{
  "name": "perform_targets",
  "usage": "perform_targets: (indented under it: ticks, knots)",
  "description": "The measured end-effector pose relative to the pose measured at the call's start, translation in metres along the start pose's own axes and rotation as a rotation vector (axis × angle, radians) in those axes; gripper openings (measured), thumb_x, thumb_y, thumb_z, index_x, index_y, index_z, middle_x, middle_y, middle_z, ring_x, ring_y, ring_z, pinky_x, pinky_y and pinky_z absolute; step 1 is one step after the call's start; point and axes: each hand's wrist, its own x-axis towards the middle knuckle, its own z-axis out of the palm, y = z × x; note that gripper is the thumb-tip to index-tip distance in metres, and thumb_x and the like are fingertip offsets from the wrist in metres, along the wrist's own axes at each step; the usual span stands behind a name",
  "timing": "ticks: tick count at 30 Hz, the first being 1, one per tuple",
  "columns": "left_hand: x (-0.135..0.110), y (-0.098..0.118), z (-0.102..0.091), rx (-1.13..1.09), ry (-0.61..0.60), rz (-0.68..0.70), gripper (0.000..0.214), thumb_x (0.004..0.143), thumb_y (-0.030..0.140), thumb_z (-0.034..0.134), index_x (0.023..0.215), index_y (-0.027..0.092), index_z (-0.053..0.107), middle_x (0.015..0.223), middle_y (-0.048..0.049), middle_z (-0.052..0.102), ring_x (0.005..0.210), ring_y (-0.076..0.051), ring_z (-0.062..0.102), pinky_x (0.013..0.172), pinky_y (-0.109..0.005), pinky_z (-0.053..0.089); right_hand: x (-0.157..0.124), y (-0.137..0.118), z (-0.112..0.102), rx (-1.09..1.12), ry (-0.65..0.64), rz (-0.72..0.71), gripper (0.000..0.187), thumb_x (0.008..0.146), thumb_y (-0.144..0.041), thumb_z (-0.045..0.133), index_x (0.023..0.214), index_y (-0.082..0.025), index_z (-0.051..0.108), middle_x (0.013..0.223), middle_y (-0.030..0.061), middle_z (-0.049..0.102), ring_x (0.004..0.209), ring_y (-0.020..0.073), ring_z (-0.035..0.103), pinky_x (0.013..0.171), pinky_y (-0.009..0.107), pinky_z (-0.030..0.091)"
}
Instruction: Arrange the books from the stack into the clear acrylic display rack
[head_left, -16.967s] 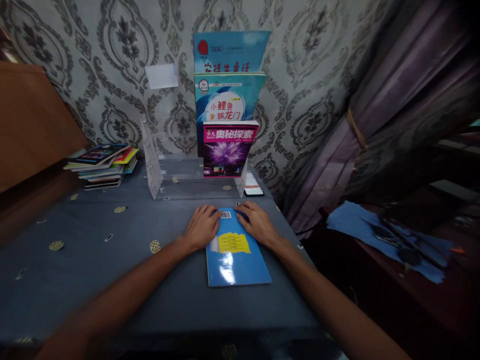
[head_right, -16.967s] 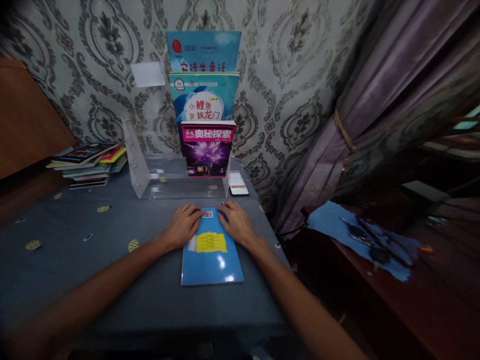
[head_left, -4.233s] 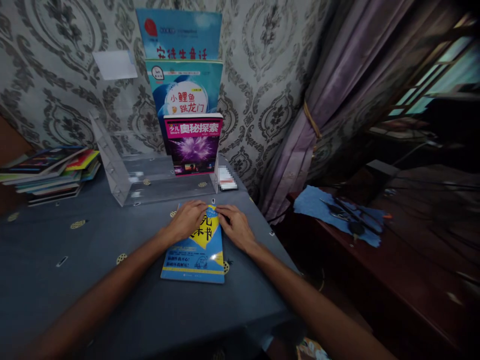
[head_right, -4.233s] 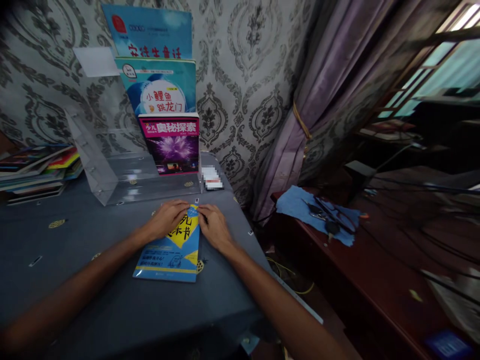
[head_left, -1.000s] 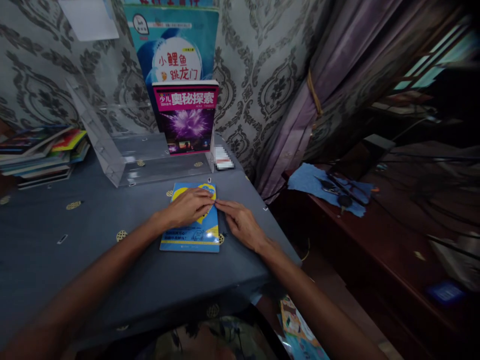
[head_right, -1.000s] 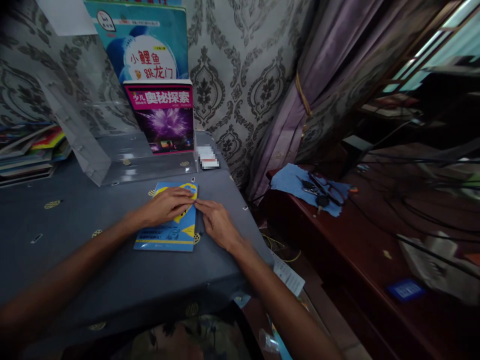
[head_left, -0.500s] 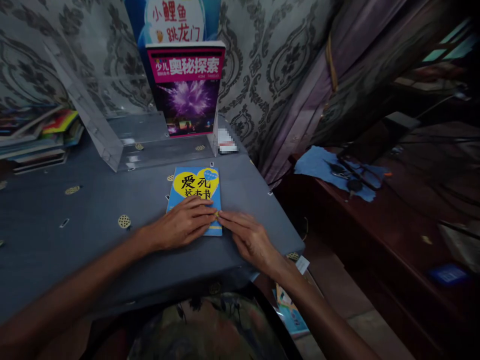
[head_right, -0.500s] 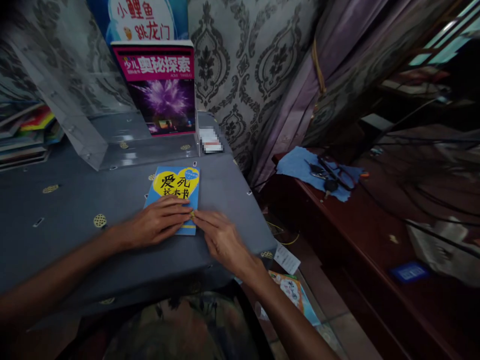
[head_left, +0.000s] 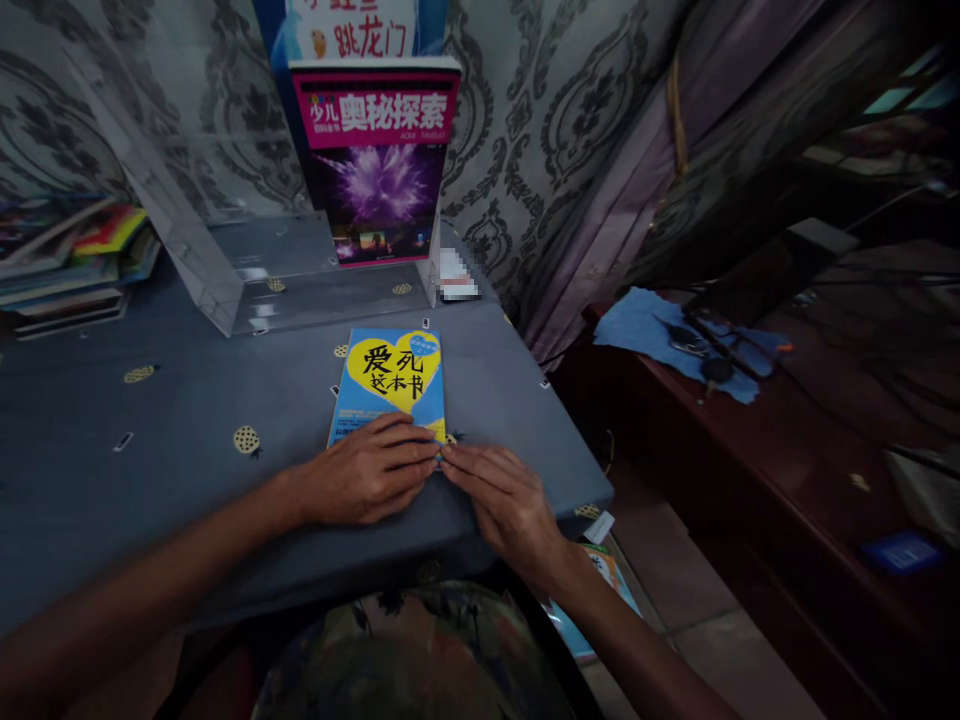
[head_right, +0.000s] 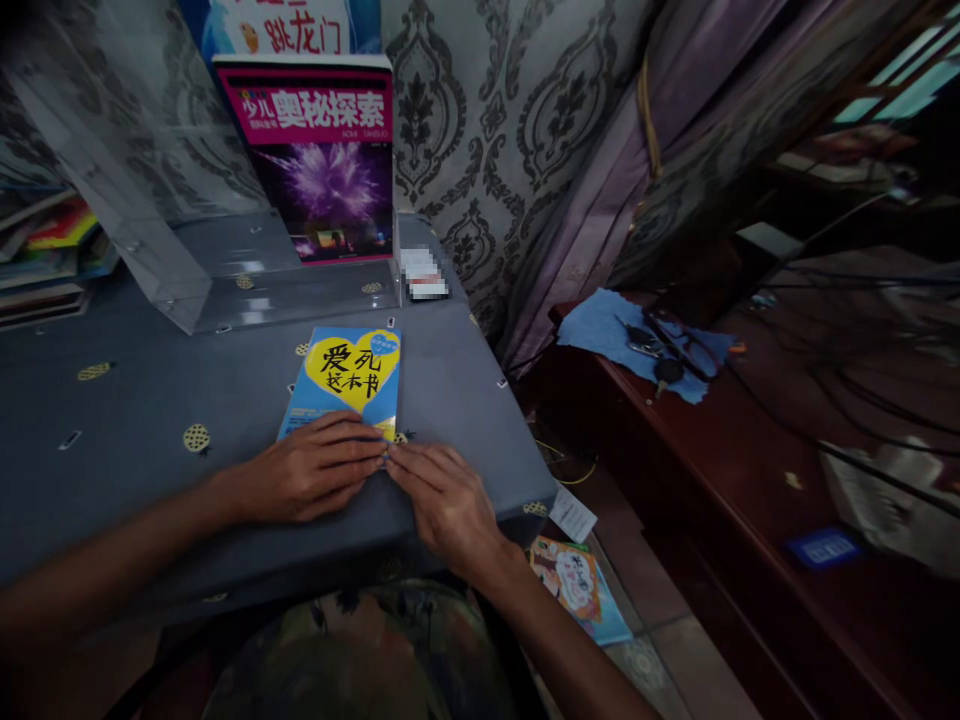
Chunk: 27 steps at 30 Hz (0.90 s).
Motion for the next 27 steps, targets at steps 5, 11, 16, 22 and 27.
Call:
perform_targets:
  ticks: [5,11,16,22,27]
  knots:
    - [0.001,0.000,-0.005,0.047,0.027,0.040,0.028,0.092,0.018,0.056,0.119,0.014,0.065,0.118,-0.0109,0.071,0.120,-0.024,0.060,0.109,-0.046,0.045,-0.002,-0.001,-0.001,0.002,-0.008,-0.001,0.046,0.091,-0.003,0.046,0.130,-0.023,0.062,0.115,0.0090,0.074,0.107,0.0211,0.069,0.087,0.039,0.058]
    - [-0.006,0.007,-0.009,0.181,0.118,0.131,0.018,0.091,0.016,0.057,0.103,0.012,0.069,0.102,-0.0108,0.075,0.102,-0.021,0.068,0.098,-0.037,0.053,-0.002,-0.002,-0.001,-0.009,0.048,-0.067,0.041,0.091,-0.002,0.047,0.124,-0.020,0.064,0.109,0.0100,0.075,0.100,0.0204,0.071,0.080,0.037,0.059]
    - [-0.006,0.011,-0.012,0.130,0.102,0.071,0.021,0.093,0.015,0.051,0.103,0.013,0.070,0.103,-0.0107,0.075,0.100,-0.021,0.068,0.091,-0.036,0.055,0.003,-0.003,-0.005,0.072,0.030,0.006,0.034,0.090,-0.001,0.049,0.111,-0.021,0.068,0.107,0.0088,0.075,0.095,0.0191,0.071,0.079,0.035,0.059]
    - [-0.006,0.001,-0.018,-0.085,0.131,-0.160,0.023,0.094,0.017,0.052,0.105,0.017,0.072,0.101,-0.0087,0.075,0.099,-0.021,0.067,0.091,-0.037,0.054,0.019,0.001,-0.013,0.139,-0.064,0.115,0.037,0.090,-0.004,0.045,0.110,-0.023,0.070,0.110,0.0084,0.073,0.101,0.0193,0.068,0.088,0.038,0.057]
    - [-0.014,-0.023,-0.015,-0.136,0.182,-0.416,0.025,0.097,0.024,0.050,0.109,0.021,0.072,0.110,-0.0094,0.073,0.106,-0.023,0.064,0.099,-0.043,0.048,0.040,0.015,-0.005,-0.011,-0.215,0.212,0.036,0.094,-0.020,0.049,0.127,-0.020,0.064,0.131,0.0139,0.063,0.120,0.0266,0.059,0.100,0.048,0.049]
